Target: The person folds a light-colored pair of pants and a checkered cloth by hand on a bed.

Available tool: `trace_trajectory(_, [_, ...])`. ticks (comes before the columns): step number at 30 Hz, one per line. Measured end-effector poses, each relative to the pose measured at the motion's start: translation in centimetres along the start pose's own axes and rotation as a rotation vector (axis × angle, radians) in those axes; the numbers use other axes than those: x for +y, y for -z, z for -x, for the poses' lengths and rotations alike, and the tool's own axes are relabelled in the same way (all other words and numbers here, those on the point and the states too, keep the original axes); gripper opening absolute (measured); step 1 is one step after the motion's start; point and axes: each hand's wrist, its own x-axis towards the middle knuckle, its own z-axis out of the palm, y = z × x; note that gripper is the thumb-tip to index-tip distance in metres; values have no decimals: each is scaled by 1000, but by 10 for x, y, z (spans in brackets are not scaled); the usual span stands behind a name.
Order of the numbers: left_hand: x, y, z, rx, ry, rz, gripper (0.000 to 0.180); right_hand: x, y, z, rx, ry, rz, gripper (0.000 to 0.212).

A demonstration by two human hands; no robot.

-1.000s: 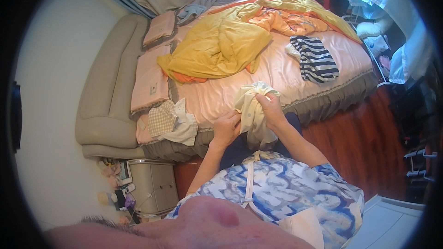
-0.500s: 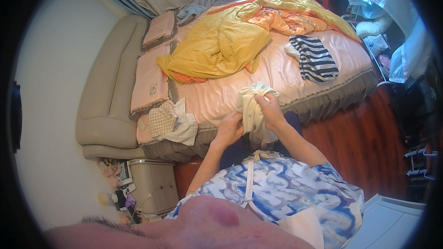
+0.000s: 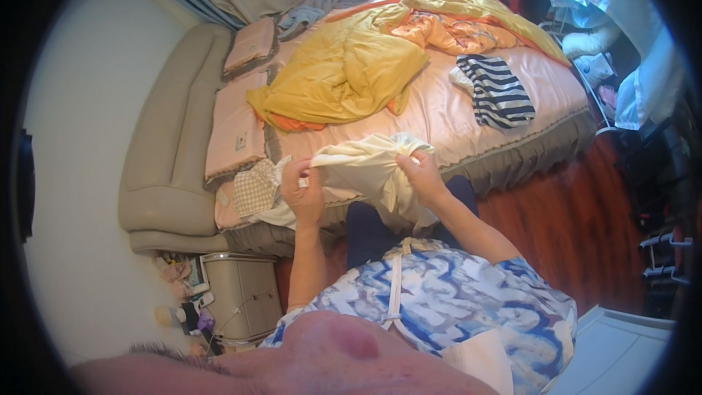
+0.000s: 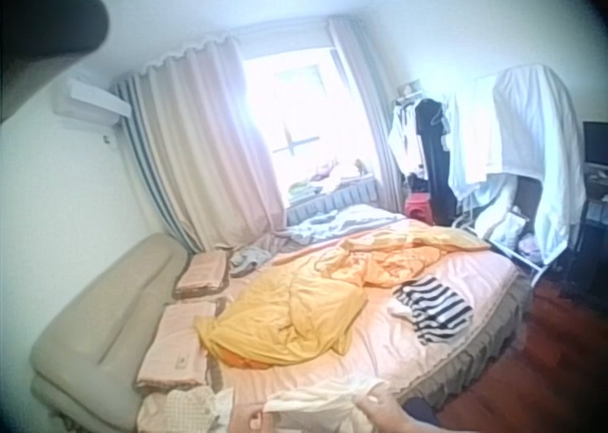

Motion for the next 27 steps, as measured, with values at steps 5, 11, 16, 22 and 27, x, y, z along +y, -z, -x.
trace_trajectory(5, [-10, 5, 1, -117, -52, -82, 13, -4, -12, 0, -45, -39, -22, 25])
trace_trajectory(11, [16, 34, -48, 188, -354, -249, 11, -32, -3, -2, -45, 39, 2, 24])
trace_trajectory(16, [-12, 28, -23, -365, -604, -424, 10, -31, 0, -9, -15, 64, 29, 24])
trace_trajectory(22, [-16, 50, -27, -150, -545, -459, 12, -59, 1, -13, 28, 121, -6, 24])
trace_trajectory(27, [-8, 60, -35, 387, 113, 125, 4, -61, 2, -11, 20, 110, 61, 27])
